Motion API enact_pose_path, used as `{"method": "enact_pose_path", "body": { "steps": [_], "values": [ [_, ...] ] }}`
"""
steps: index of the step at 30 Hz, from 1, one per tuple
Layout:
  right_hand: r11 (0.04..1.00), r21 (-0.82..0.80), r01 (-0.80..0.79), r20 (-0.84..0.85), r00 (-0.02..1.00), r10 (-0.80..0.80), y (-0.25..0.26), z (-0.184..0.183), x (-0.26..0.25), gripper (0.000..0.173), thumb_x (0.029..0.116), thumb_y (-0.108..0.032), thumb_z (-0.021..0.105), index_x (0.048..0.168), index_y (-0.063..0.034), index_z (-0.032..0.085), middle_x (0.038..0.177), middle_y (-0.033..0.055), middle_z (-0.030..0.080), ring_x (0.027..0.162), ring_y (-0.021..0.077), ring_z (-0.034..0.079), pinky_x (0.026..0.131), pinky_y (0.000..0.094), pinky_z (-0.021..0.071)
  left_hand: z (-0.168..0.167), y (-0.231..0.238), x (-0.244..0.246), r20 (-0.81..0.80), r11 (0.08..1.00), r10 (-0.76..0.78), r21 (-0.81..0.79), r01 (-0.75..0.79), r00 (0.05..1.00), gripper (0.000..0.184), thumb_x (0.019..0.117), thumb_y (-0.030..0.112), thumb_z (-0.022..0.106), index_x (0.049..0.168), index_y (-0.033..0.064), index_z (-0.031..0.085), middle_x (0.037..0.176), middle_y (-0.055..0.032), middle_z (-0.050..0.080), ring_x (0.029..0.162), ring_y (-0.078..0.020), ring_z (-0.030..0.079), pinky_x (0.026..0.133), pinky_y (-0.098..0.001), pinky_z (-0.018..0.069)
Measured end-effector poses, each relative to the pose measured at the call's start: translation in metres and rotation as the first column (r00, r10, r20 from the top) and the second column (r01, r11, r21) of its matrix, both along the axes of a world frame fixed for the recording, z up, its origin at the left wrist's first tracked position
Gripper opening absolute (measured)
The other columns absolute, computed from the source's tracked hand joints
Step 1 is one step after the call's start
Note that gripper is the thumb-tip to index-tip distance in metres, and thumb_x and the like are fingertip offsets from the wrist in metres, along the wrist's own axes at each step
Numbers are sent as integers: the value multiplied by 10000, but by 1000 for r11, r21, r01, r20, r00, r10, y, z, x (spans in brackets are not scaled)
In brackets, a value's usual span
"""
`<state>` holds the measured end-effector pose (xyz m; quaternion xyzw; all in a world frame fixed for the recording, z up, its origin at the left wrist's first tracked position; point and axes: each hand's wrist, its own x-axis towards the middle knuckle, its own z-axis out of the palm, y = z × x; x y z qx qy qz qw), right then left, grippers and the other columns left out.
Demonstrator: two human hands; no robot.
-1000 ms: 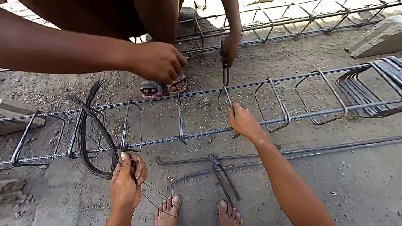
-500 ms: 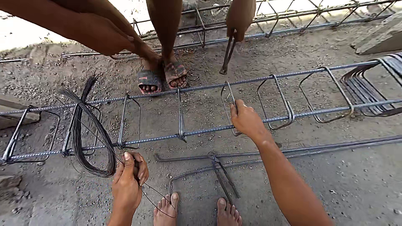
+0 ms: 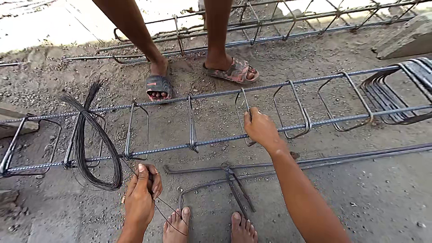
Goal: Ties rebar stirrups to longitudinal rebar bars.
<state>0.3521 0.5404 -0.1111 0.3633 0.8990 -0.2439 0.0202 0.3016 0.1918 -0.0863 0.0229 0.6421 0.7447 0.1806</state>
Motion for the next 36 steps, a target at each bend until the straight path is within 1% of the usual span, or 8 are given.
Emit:
{"method": "enact_pose_path", "body": {
  "steps": [8,10,13,16,19,22,27,36],
  "values": [
    [999,-21,25,-24,999,-26,-1,2,-1,410,1116,-363,361,1186,-26,585,851,220,663,816,437,683,669,615,509,0,0,3,3,1000,-11,1,11,1000,459,1129,276,184,884,138,547,540,85,428,401,-7,366,408,-146,343],
    [999,17,46,-106,993,-44,-3,2,3,496,1100,-446,397,1310,-26,557,973,253,680,874,465,685,714,640,518,0,2,4,10,1000,-10,5,10,1000,460,1129,275,184,881,136,546,537,86,426,400,-7,366,408,-144,339],
    [988,145,52,-312,950,-4,-23,12,21,634,1072,-478,451,1489,-2,428,1369,294,544,1241,489,559,991,644,469,-3,7,12,-2,999,-16,29,16,1000,451,1128,272,187,882,143,541,550,88,439,408,0,370,412,-137,339],
    [973,-79,-218,-496,855,152,-95,26,60,624,1055,-519,456,1451,-39,502,1359,173,602,1236,302,605,990,488,532,-12,16,28,-35,995,-44,83,46,998,439,1131,302,209,894,157,549,568,91,462,426,2,395,430,-141,368],
    [592,-591,-548,-457,832,314,-168,19,83,841,954,-596,625,1542,-40,395,1397,144,597,1276,232,591,1076,441,488,-22,29,44,-72,986,-81,139,90,994,420,1135,329,235,907,162,546,574,93,475,453,0,430,465,-151,401],
    [359,-784,-507,-399,854,334,-205,-6,90,1030,923,-519,721,1628,-62,124,1108,128,691,987,216,693,920,432,562,-26,39,49,-81,987,-47,152,59,996,432,1135,281,201,901,153,540,586,97,504,480,0,479,513,-151,451],
    [316,-800,-510,-360,829,429,-210,-26,98,417,1106,-370,433,1225,-14,616,781,107,580,660,194,555,661,381,482,-18,33,36,0,982,4,190,-4,1000,473,1132,296,157,918,135,547,592,80,520,488,-29,511,516,-178,483],
    [181,-763,-620,-561,775,292,-212,-43,112,451,1089,-379,463,1015,27,645,693,0,508,583,25,440,569,211,394,12,7,-3,-82,886,374,327,-329,924,634,1053,539,-65,899,198,448,489,121,379,350,-4,327,354,-150,311]
  ]
}}
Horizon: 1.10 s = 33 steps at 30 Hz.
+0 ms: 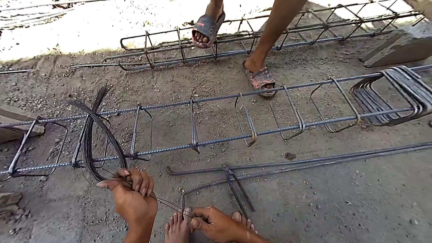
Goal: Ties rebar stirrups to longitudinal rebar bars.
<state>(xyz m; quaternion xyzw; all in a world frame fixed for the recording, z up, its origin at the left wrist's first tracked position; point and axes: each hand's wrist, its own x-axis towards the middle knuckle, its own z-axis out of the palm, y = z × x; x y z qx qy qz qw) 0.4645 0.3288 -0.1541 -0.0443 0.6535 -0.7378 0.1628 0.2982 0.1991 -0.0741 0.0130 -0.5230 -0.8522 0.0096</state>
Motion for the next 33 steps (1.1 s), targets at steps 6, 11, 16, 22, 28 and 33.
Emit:
{"method": "enact_pose_path", "body": {
  "steps": [6,11,16,22,28,33],
  "values": [
    [999,0,-53,27,998,53,-7,-2,2,482,1121,-385,346,1002,-4,615,693,22,473,601,91,467,598,276,422,3,6,4,3,999,-35,-35,35,999,539,1116,406,31,844,196,447,502,115,382,350,-4,316,357,-137,301],
    [991,-128,39,26,999,-36,-8,-1,1,502,1129,-402,297,1123,-15,616,795,18,587,711,66,588,708,252,524,-16,21,32,78,964,-257,-53,261,963,528,1122,392,84,810,193,460,524,105,387,384,-7,327,384,-144,313],
    [953,-172,251,162,961,-224,-19,-4,-2,361,1114,-330,396,891,-119,586,643,-89,414,512,-5,367,493,184,336,-28,31,46,155,870,-473,-69,488,867,477,1130,334,157,915,140,535,570,77,465,449,-30,452,472,-175,441],
    [931,70,357,5,934,-358,1,-4,-2,405,1118,-297,402,1067,-22,695,903,33,680,800,52,645,771,242,554,-28,28,48,135,837,-532,-64,543,836,424,1126,382,229,886,183,517,558,116,362,431,8,325,426,-146,307],
    [679,208,705,-388,696,-604,26,32,-19,453,1091,-378,467,1267,-1,649,1162,77,677,1041,67,654,902,232,561,-45,31,75,129,693,-680,-210,690,722,396,1114,459,309,940,189,540,610,134,389,484,27,343,455,-149,313],
    [570,357,740,-500,667,-553,20,36,-27,323,1071,-269,520,1100,-52,757,1062,62,706,982,66,662,859,199,553,-50,34,88,95,562,-727,-486,669,680,352,1123,215,321,1177,15,605,873,65,658,760,42,628,725,-170,557]
  ]
}}
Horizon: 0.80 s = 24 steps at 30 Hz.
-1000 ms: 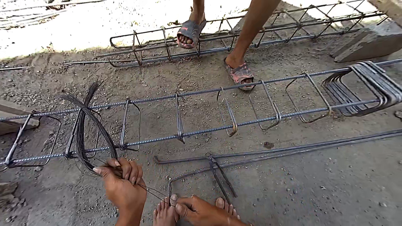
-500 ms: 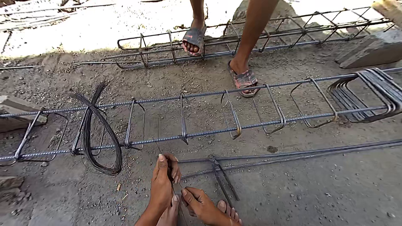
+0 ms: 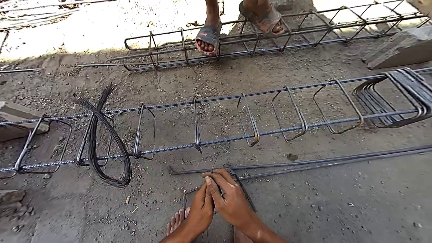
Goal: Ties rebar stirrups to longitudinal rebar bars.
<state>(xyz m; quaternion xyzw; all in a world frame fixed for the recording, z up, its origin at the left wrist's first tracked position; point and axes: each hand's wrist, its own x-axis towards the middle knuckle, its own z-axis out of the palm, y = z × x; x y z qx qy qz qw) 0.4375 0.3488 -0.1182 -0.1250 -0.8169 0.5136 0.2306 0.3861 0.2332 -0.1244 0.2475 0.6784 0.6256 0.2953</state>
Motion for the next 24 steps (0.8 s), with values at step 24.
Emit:
{"method": "enact_pose_path", "body": {
  "steps": [24],
  "values": [
    [675,-737,34,-180,953,-245,21,1,0,489,1141,-200,214,1185,71,618,833,47,735,634,111,708,586,265,628,-25,-3,11,-65,908,-386,-206,366,920,502,1139,376,253,1269,40,602,984,-7,759,831,-65,719,802,-294,587]
  ]
}}
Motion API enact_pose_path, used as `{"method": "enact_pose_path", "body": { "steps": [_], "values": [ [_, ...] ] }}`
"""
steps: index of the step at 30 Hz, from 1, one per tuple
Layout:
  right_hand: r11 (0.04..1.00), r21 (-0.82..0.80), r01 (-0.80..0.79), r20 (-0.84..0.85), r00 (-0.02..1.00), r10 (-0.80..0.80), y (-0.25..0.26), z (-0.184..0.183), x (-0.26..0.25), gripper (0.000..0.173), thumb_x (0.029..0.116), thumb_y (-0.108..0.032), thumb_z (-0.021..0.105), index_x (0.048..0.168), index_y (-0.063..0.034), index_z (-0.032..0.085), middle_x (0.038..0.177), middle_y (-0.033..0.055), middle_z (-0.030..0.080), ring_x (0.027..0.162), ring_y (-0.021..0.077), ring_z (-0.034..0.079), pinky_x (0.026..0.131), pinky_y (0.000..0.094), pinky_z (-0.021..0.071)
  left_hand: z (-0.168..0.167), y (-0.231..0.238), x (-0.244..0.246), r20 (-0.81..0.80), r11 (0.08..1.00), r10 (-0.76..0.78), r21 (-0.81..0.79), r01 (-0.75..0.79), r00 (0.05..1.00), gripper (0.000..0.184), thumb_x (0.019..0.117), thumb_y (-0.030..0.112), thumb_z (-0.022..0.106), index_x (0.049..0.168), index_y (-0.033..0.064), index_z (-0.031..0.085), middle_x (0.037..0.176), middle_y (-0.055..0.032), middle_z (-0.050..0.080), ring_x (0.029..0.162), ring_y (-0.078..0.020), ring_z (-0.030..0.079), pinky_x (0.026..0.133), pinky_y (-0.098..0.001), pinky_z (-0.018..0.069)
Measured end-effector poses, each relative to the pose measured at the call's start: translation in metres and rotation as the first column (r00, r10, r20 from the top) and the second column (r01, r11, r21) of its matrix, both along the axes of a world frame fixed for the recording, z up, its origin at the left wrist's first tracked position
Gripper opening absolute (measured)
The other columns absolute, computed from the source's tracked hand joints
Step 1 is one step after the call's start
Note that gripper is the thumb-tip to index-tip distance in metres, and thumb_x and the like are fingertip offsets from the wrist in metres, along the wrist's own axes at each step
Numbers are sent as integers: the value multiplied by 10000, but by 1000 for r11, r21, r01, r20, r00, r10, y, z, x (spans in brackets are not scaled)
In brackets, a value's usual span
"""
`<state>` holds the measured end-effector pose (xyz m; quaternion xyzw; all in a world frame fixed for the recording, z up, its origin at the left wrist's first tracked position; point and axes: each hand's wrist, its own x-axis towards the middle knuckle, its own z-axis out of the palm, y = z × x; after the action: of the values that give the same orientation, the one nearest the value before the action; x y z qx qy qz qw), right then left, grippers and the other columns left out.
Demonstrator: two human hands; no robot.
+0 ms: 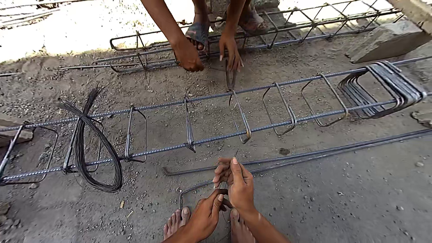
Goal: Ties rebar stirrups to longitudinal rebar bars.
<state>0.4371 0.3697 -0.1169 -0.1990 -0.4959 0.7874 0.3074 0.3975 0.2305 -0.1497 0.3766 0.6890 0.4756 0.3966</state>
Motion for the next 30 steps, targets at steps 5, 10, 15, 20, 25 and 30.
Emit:
{"method": "enact_pose_path", "body": {
  "steps": [5,10,15,20,25,30],
  "values": [
    [996,-51,73,-39,996,-75,2,0,-2,491,1139,-216,223,1155,44,639,785,7,687,573,52,623,542,217,568,-1,-1,2,32,999,-31,-17,31,999,515,1137,389,250,1325,54,593,1024,-3,763,882,-66,724,847,-295,586],
    [994,-78,81,-53,995,-85,2,3,-3,474,1136,-241,252,1063,-7,658,652,-60,540,490,8,463,467,173,434,-5,-2,5,20,996,-81,-23,82,996,500,1137,381,270,1298,46,604,1046,-23,755,918,-74,721,874,-304,578],
    [998,40,-56,-79,995,59,12,22,3,372,1129,-229,337,937,-94,626,604,-124,393,478,-31,357,451,145,340,17,-8,-28,-97,985,-90,137,103,991,697,1084,571,302,1432,13,533,1278,-106,679,1163,-132,653,1015,-349,534],
    [854,393,-341,113,940,323,15,55,6,371,1121,-199,382,907,-29,634,641,-77,443,527,-46,366,495,131,324,77,5,-62,18,888,210,414,-198,978,535,1085,492,380,1393,118,607,1272,-7,701,1132,-103,674,976,-277,560],
    [816,306,-490,166,871,461,7,63,-3,355,1108,-176,407,866,-26,620,632,-69,434,517,-40,365,488,136,315,90,14,-53,377,833,278,363,-417,883,333,1042,356,563,1196,131,753,1130,-13,748,957,-39,688,846,-176,553],
    [777,210,-593,237,802,548,4,51,-6,365,1112,-227,419,915,-31,657,657,-64,472,527,-29,388,496,149,332,81,11,-52,556,744,348,326,-583,755,201,1036,277,589,1036,154,747,1016,-36,752,814,-56,699,722,-181,576]
  ]
}}
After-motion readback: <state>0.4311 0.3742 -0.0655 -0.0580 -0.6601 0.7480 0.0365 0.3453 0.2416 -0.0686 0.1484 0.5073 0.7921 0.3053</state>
